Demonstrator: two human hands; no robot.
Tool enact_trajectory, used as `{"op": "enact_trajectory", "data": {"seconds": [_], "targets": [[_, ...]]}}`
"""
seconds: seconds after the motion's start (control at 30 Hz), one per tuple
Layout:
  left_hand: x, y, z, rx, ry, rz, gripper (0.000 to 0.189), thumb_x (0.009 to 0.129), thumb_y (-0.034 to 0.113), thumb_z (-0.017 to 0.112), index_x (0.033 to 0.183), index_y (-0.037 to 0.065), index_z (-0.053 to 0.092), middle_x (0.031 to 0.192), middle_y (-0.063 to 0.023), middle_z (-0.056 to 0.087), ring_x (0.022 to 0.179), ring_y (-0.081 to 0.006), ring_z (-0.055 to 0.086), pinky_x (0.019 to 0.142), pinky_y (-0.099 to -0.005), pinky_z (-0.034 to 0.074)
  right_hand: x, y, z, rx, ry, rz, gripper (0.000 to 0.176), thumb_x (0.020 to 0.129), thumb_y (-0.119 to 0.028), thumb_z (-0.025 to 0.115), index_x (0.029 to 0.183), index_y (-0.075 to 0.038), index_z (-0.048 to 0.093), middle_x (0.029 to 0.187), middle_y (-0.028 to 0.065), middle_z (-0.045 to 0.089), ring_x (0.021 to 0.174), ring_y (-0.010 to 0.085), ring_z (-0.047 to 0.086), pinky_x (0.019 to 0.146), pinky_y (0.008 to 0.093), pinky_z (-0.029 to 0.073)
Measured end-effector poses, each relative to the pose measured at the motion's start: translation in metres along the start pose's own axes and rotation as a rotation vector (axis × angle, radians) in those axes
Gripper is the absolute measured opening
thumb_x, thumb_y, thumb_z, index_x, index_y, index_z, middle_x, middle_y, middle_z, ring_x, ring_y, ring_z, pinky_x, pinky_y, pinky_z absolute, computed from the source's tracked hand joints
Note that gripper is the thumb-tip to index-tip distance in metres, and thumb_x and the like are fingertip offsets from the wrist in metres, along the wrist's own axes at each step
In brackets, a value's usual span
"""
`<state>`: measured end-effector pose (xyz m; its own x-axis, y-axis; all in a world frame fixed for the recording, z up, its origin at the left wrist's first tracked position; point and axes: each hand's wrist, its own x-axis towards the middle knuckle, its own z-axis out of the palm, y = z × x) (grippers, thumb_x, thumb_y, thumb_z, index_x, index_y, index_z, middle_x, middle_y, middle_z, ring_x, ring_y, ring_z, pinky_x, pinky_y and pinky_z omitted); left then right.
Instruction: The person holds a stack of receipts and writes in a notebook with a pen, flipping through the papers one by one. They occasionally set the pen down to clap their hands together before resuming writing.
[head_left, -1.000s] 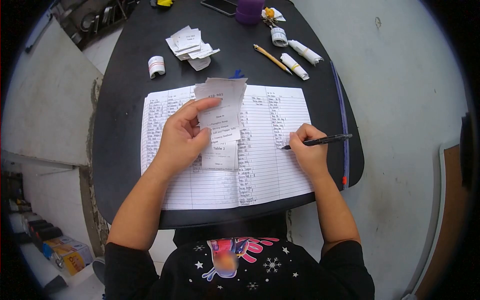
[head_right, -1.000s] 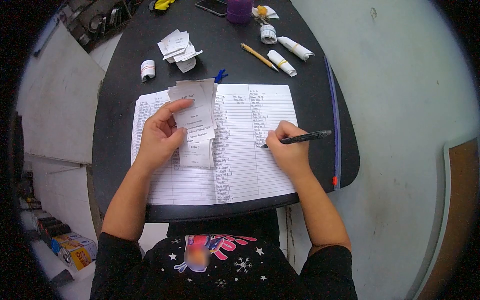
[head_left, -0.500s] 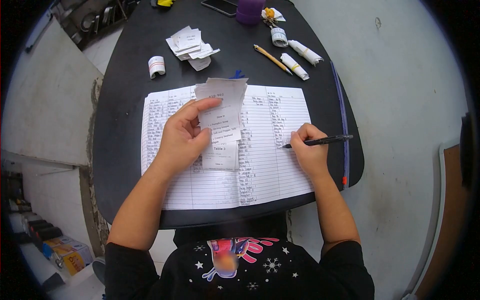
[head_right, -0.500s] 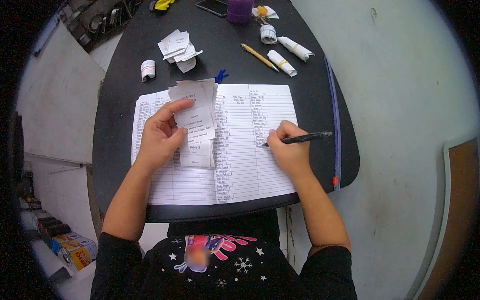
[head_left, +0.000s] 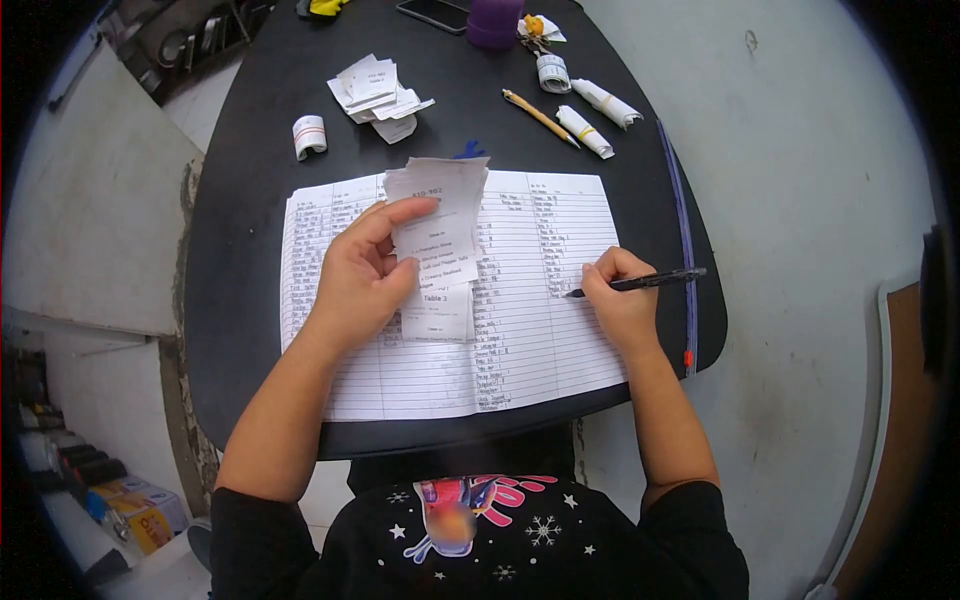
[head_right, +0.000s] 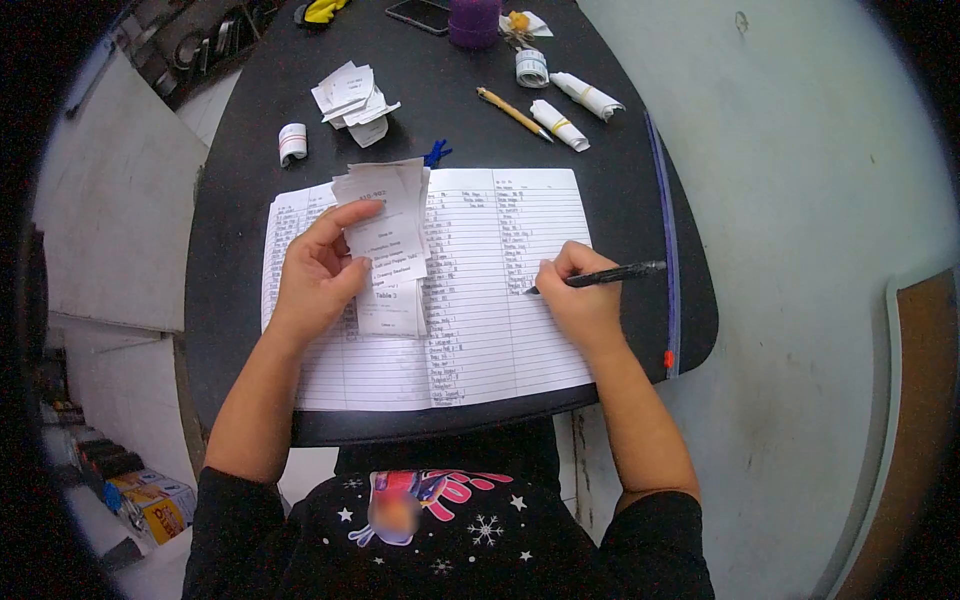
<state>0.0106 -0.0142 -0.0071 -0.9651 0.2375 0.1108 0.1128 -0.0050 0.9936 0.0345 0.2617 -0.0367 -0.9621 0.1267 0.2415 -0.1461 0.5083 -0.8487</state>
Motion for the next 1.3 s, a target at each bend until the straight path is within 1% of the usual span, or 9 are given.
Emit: {"op": "enact_trajectory", "data": {"seconds": [0.4,0.5,0.7,0.8,0.9,1.0,1.3], "targets": [[-0.0006,0.0042,0.0002,0.032,-0.008,-0.042,0.051,0.073,-0.016,0.044,0.121,-0.003,0.055,0.118,-0.0099,0.053,0.104,-0.0166,0.059,0.087,-0.0249,0.052,0.0007,0.0016,0.0002,0.009,0.010,-0.029,0.026,0.075,-0.002,0.063,0.057,-0.002,0.043,0.053,0.0015,0.046,0.051,0.0073,0.041,0.048,0.0264,0.033],[0.0000,0.0023,-0.0002,0.015,-0.007,-0.011,0.051,0.073,-0.016,0.044,0.121,-0.003,0.055,0.118,-0.0097,0.052,0.105,-0.0164,0.058,0.087,-0.0248,0.052,0.0002,0.0003,0.0001,-0.015,0.027,-0.009,0.026,0.075,-0.002,0.062,0.057,-0.002,0.043,0.053,0.0014,0.045,0.051,0.0072,0.040,0.048,0.0266,0.032],[0.0000,0.0008,-0.0001,0.012,-0.008,-0.022,0.051,0.073,-0.016,0.044,0.121,-0.003,0.055,0.119,-0.0099,0.052,0.106,-0.0165,0.058,0.088,-0.0250,0.051,0.0005,0.0004,0.0002,0.028,0.027,-0.004,0.026,0.075,-0.001,0.062,0.057,-0.003,0.042,0.053,0.0010,0.044,0.051,0.0071,0.040,0.048,0.0271,0.032],[0.0001,-0.0006,0.0000,0.017,-0.001,-0.001,0.050,0.073,-0.016,0.044,0.121,-0.003,0.055,0.120,-0.0102,0.052,0.106,-0.0167,0.057,0.088,-0.0252,0.051,0.0008,0.0041,-0.0015,-0.014,0.002,-0.029,0.026,0.075,-0.002,0.063,0.057,-0.003,0.043,0.053,0.0009,0.044,0.052,0.0071,0.040,0.048,0.0272,0.032],[0.0004,-0.0002,0.0001,0.010,-0.007,-0.015,0.050,0.073,-0.016,0.044,0.121,-0.003,0.055,0.120,-0.0105,0.052,0.106,-0.0172,0.058,0.088,-0.0254,0.051,0.0008,-0.0010,-0.0013,-0.012,0.024,-0.036,0.027,0.075,-0.002,0.063,0.057,-0.003,0.043,0.052,0.0010,0.044,0.051,0.0071,0.040,0.047,0.0270,0.032],[0.0005,-0.0005,-0.0002,0.008,-0.008,-0.016,0.050,0.073,-0.016,0.044,0.121,-0.003,0.055,0.120,-0.0106,0.052,0.107,-0.0177,0.058,0.088,-0.0256,0.051,0.0008,0.0017,-0.0034,-0.002,0.046,0.012,0.027,0.075,-0.002,0.063,0.057,-0.003,0.043,0.052,0.0013,0.044,0.051,0.0073,0.040,0.047,0.0268,0.032],[-0.0002,-0.0022,-0.0001,-0.003,-0.005,-0.002,0.050,0.074,-0.015,0.044,0.121,-0.003,0.054,0.119,-0.0105,0.052,0.107,-0.0181,0.058,0.088,-0.0258,0.051,0.0008,0.0022,-0.0024,-0.015,0.038,-0.037,0.027,0.074,-0.002,0.063,0.057,-0.003,0.043,0.052,0.0014,0.044,0.050,0.0075,0.040,0.046,0.0266,0.032]]}}
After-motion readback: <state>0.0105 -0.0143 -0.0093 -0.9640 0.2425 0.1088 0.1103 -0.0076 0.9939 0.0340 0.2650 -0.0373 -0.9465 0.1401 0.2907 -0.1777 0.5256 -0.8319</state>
